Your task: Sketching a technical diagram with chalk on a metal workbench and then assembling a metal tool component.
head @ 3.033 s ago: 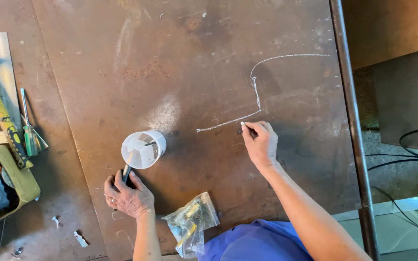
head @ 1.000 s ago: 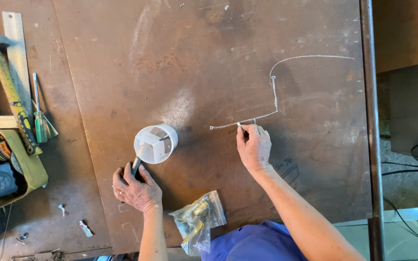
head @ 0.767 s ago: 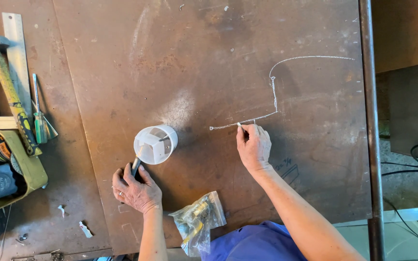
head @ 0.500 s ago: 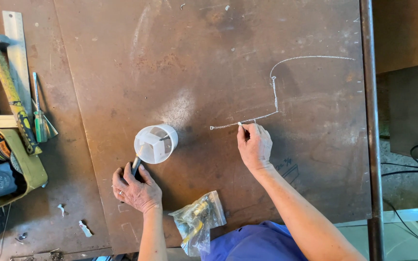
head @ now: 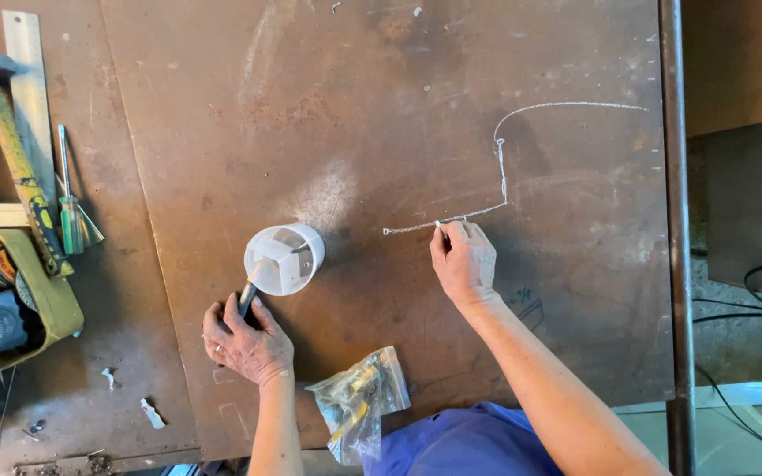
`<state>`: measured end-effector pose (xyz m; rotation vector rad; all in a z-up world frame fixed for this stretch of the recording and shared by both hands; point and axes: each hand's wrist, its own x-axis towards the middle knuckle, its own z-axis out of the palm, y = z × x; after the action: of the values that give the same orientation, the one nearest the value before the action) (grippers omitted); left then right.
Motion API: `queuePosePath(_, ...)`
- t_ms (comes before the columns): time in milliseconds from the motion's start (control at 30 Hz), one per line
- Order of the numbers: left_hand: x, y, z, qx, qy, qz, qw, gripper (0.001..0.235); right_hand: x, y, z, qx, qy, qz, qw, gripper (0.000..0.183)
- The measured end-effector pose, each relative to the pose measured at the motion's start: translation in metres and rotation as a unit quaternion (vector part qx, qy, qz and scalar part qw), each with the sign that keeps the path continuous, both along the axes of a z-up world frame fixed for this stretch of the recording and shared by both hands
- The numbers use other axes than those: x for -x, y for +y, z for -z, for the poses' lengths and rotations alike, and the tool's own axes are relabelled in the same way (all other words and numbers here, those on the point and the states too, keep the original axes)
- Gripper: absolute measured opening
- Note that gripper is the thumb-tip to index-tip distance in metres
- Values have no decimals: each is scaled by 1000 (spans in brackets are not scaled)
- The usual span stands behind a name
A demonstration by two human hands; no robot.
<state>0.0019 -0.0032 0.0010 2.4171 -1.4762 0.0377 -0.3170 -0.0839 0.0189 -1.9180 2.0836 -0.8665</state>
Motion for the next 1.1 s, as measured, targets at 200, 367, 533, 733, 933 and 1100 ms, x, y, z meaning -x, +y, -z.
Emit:
queuePosePath(200,1,2,-4,4,0,1,1000,38,4,-4,4,-33,5,-28,999,16)
queuePosePath(367,0,4,-2,16,-5,4,1000,38,11,-2,-29,-254,1,-38,967,16)
queuePosePath(533,-2,7,1,9,0,0,1000,41,-7,12,-30,-240,-67,11,969,19)
queuePosePath(733,2,-2,-4,19,-2,5,1000,41,-26,7,-8,-82,-109,16,990,15)
queuePosePath(933,0,0,-3,15,-4,6,1000,41,-33,4,5,-69,-75,11,995,14)
queuePosePath(1100,0,3,-5,12,0,3,1000,40,-25,-6,-12,-203,0,-28,979,15)
